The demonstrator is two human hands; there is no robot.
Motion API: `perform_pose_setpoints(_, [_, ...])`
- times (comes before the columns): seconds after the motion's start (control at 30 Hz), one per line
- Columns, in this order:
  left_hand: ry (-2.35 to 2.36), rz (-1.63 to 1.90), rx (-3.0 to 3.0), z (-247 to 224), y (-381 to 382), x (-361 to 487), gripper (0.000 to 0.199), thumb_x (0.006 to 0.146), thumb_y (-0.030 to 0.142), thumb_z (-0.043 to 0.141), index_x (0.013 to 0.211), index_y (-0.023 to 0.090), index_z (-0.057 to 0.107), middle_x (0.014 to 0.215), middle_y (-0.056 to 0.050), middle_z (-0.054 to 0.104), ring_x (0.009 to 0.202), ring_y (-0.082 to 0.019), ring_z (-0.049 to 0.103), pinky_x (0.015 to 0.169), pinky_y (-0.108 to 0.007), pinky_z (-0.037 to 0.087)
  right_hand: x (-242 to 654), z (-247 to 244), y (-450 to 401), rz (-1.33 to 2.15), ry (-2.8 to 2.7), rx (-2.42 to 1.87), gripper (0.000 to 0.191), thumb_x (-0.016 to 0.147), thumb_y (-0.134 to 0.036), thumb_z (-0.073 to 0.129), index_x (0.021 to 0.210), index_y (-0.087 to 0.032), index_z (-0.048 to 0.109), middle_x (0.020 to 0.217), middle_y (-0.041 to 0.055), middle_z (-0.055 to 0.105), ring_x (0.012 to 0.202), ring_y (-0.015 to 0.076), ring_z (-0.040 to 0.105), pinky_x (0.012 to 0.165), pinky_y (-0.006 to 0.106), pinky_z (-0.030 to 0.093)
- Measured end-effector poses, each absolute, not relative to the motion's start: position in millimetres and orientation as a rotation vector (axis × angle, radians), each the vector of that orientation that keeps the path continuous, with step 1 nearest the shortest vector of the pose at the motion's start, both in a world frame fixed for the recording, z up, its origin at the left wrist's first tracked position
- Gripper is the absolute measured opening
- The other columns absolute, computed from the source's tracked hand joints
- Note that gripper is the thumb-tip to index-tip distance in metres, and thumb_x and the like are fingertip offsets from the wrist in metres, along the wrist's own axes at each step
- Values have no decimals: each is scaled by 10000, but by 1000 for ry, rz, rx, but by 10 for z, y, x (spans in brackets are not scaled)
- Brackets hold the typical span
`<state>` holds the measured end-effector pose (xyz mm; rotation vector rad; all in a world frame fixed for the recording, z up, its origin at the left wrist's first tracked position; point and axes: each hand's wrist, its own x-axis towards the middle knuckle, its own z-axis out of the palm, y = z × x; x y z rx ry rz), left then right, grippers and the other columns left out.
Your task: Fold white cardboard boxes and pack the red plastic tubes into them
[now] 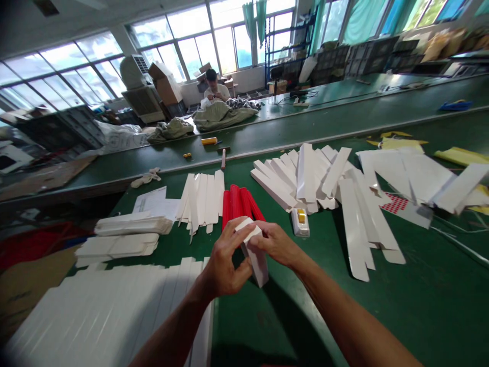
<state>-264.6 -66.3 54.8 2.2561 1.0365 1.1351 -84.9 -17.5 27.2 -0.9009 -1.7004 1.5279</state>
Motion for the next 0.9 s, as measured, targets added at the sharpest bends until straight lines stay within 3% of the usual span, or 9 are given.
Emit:
perform_pose_setpoints(0.1, [1101, 1224, 2208, 336, -737, -2599, 741, 750, 197, 574, 1436, 119, 308, 1440, -208, 378, 1354, -331, 385, 1110, -525, 368, -846, 195, -177, 1528, -1690, -948, 460, 757, -571, 641, 944, -151, 664, 806, 23, 641, 722, 187, 550, 647, 273, 439])
perform_pose_setpoints(0.2, [1387, 1432, 2131, -82, -838, -2413, 1033, 747, 438, 699, 1494, 82, 80, 1499, -279, 244, 1415, -396, 269, 1093, -590, 356, -823, 176, -238, 1526, -1699, -956, 431, 771, -547, 634, 966, -164, 659, 877, 38, 668, 759, 202, 577, 674, 284, 460])
perform_pose_setpoints(0.27, [1601, 1493, 2061, -334, -891, -2252, 1110, 716, 446, 754, 1492, 88, 46, 1458, -299, 310, 1382, -405, 332, 1034, -579, 432, -855, 223, -299, 1493, -1735, -987, 394, 765, -523, 657, 942, -171, 669, 864, 37, 674, 754, 202, 584, 674, 284, 465])
perform_pose_setpoints(0.37, [1822, 1523, 1811, -481, -967, -2113, 996, 703, 275, 745, 1471, 87, 139, 1319, -256, 458, 1210, -350, 525, 970, -490, 512, -1015, 279, -417, 1374, -1683, -1160, 384, 750, -541, 675, 830, -165, 674, 744, 28, 654, 684, 188, 566, 616, 275, 447])
perform_pose_setpoints(0.5, [1991, 1274, 1718, -483, -1149, -2264, 861, 678, 110, 643, 1446, 88, 254, 1264, -215, 505, 1159, -311, 555, 969, -420, 513, -1370, -17, -548, 1517, -1476, -1321, 549, 818, -687, 506, 712, -158, 606, 613, 39, 612, 545, 166, 534, 504, 276, 412])
perform_pose_setpoints(0.63, [2249, 743, 1705, -855, -1369, -2581, 711, 690, 86, 599, 1370, 29, 400, 1203, -223, 580, 1121, -342, 566, 985, -533, 460, -1755, -728, -578, 1541, -1709, -1606, 671, 880, -736, 268, 569, -192, 509, 531, 66, 589, 526, 186, 599, 502, 273, 445])
perform_pose_setpoints(0.77, [2483, 317, 1733, -1441, -1607, -2799, 679, 758, 186, 603, 1405, 98, 415, 1447, -217, 437, 1343, -376, 376, 1063, -654, 300, -2064, -1274, -599, 1628, -1853, -1747, 713, 930, -650, 212, 467, -187, 493, 442, 101, 555, 408, 200, 593, 451, 283, 466])
perform_pose_setpoints(0.9, [2589, 127, 1779, -1809, -1847, -2928, 708, 805, 263, 590, 1463, 153, 354, 1574, -176, 249, 1444, -372, 199, 1106, -668, 195, -2172, -1450, -586, 1648, -2052, -1743, 665, 926, -610, 278, 494, -166, 519, 402, 78, 516, 305, 188, 514, 381, 293, 436])
